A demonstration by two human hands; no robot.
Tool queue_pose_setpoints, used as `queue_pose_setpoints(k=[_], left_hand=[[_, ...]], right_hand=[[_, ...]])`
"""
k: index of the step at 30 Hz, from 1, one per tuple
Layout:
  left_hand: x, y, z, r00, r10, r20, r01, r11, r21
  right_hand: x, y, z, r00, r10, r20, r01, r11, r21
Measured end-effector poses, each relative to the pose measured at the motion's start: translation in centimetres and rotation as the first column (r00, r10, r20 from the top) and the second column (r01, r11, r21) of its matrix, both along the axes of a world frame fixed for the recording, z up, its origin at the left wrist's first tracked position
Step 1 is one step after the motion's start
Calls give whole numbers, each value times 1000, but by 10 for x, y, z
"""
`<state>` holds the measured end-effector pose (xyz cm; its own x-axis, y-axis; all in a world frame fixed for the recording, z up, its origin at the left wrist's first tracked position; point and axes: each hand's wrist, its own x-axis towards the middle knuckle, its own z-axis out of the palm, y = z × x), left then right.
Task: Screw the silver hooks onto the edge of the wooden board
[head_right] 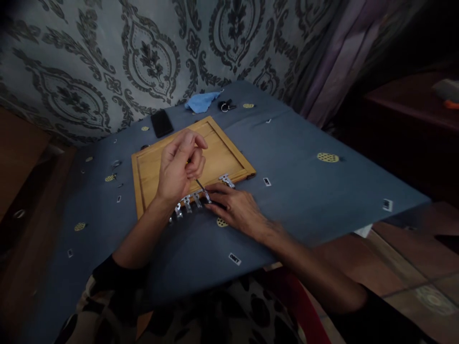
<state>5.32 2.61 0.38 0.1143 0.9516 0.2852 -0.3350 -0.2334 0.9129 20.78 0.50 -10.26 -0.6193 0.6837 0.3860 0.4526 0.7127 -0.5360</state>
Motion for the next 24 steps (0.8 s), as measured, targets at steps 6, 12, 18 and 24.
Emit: queue_pose_setpoints(k=[6,12,18,24], left_hand=[[-3,-19,37,974,186,129,-202,972,120],[4,-10,14,985,156,68,-158,987,25],[6,0,-3,979,201,33,-200,979,-30],[4,4,-12,986,165,33,-166,986,34]], right_hand=[[1,0,-2,1000,-1,-6,1,1000,-4],[1,0,1,1000,16,-8,-17,1000,-22],[1,0,0,1000,13,2,-13,1000,-3],[1,-1,1,1000,12,-11,-12,1000,-4]])
